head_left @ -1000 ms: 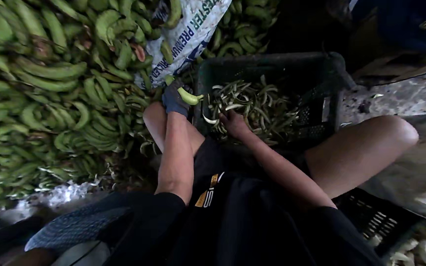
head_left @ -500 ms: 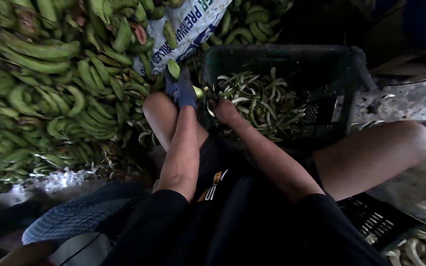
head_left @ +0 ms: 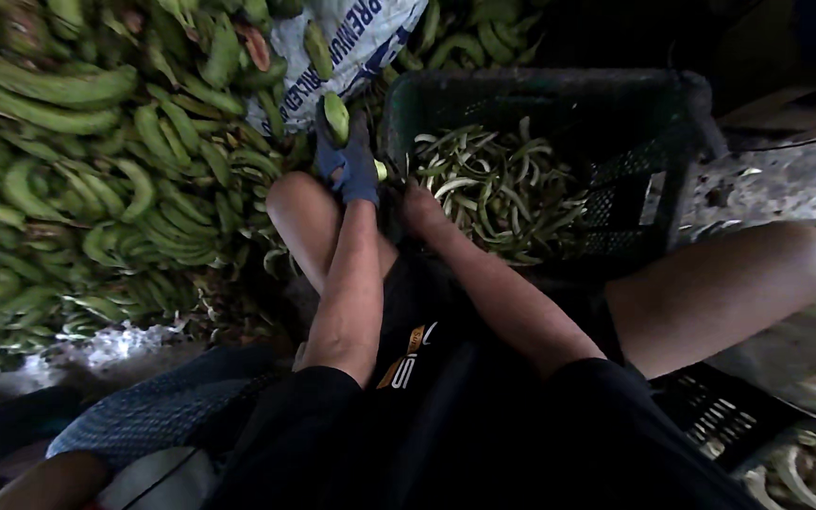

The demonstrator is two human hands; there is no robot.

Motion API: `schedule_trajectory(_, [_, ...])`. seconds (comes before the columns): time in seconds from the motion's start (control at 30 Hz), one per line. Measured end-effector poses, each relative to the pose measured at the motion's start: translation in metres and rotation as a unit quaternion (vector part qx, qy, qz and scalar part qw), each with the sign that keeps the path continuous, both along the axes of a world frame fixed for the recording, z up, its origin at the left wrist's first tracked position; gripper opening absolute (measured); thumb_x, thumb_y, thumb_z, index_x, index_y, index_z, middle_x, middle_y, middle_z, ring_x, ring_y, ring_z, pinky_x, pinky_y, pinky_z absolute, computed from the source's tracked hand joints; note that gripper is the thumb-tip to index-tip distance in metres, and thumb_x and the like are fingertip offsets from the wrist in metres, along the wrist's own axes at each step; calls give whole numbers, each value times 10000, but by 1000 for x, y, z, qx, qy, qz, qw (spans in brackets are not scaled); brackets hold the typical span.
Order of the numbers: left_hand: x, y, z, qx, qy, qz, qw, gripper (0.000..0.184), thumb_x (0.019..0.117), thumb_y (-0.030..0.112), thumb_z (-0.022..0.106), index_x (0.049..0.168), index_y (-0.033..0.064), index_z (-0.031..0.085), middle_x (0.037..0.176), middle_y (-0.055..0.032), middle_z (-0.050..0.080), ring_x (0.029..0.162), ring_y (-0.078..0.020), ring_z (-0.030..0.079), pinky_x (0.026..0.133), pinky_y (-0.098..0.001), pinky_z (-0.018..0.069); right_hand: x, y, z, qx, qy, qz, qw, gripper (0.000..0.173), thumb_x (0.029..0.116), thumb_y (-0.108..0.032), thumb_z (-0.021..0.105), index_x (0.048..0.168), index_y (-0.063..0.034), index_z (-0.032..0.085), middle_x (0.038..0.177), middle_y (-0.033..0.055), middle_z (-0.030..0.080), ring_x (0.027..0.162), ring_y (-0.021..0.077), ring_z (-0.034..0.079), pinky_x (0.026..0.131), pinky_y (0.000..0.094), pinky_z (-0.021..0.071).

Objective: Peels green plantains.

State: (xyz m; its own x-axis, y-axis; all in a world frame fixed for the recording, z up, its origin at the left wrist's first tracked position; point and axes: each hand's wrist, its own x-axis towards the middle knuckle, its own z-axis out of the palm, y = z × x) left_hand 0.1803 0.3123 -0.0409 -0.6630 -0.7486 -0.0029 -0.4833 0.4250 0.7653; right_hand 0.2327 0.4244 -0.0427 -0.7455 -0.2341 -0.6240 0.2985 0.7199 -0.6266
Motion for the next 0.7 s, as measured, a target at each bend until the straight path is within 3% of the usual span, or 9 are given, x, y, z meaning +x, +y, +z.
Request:
schedule_trajectory(0.07, [3,6,9,3,33,7,999,744,868,548,729,1519,275,495,1388,-18,638,1235,-143,617,1038,-400,505,2,-1,-1,-1,4,-1,1000,544,1096,-463,392,1462,-67,460,1242,225,682,1141,408,683,923,628,553])
schedule_trajectory(0.13, [13,12,26,92,123,8,988,714,899,506,726,1496,183,505,1329,-60,656,1172,-148,649,986,-399,564,4,3,-2,-10,9,4,1000,554,1092,-474,396,1463,-65,445,1213,232,690,1115,424,691,903,643,557])
schedule_trajectory(0.2, [23,16,43,220,179,-33,958,580,1008,456,606,1494,160,497,1308,-75,649,1137,-161,655,953,-412,576,4,14,-7,-51,4,1,999,564,1088,-493,415,1449,-66,480,1241,240,674,1157,427,667,943,654,534])
schedule_trajectory(0.27, [30,15,50,372,198,-70,904,457,1063,444,496,1369,110,559,1134,-117,673,963,-230,680,817,-467,605,5,35,-16,-114,2,-41,993,596,1083,-520,427,1443,-59,538,1281,262,655,1213,434,630,1018,662,485])
schedule_trajectory(0.33, [41,12,52,518,147,-131,832,365,1074,385,431,1289,115,551,1038,-110,670,868,-229,679,728,-428,603,10,68,-4,-132,-2,-92,987,628,1097,-538,351,1465,-66,541,1318,278,636,1246,440,606,1054,658,447])
schedule_trajectory(0.43, [51,25,39,625,84,-237,739,362,1079,368,358,1222,116,575,922,-89,670,692,-181,655,567,-336,583,22,121,25,-162,80,-106,978,520,1089,-480,447,1356,-64,608,1171,196,690,1069,317,678,962,563,527])
schedule_trajectory(0.53, [55,59,43,609,88,-251,747,348,1109,321,356,1248,88,574,994,-83,685,836,-173,680,727,-374,610,39,162,48,-188,176,-52,965,460,1000,-409,653,1311,-76,590,1060,103,703,945,188,695,886,443,584])
schedule_trajectory(0.57, [54,70,45,598,80,-244,759,340,1104,319,381,1262,84,569,1007,-89,682,858,-179,679,747,-388,608,44,172,50,-175,184,-47,966,468,1003,-413,651,1314,-69,587,1036,108,705,914,196,697,861,450,586])
schedule_trajectory(0.7, [48,95,52,546,28,-237,803,349,1084,358,441,1196,73,607,920,-85,673,747,-173,663,654,-355,595,63,189,35,-140,209,-67,966,443,1079,-407,507,1300,-34,596,1051,159,698,948,262,699,893,499,572])
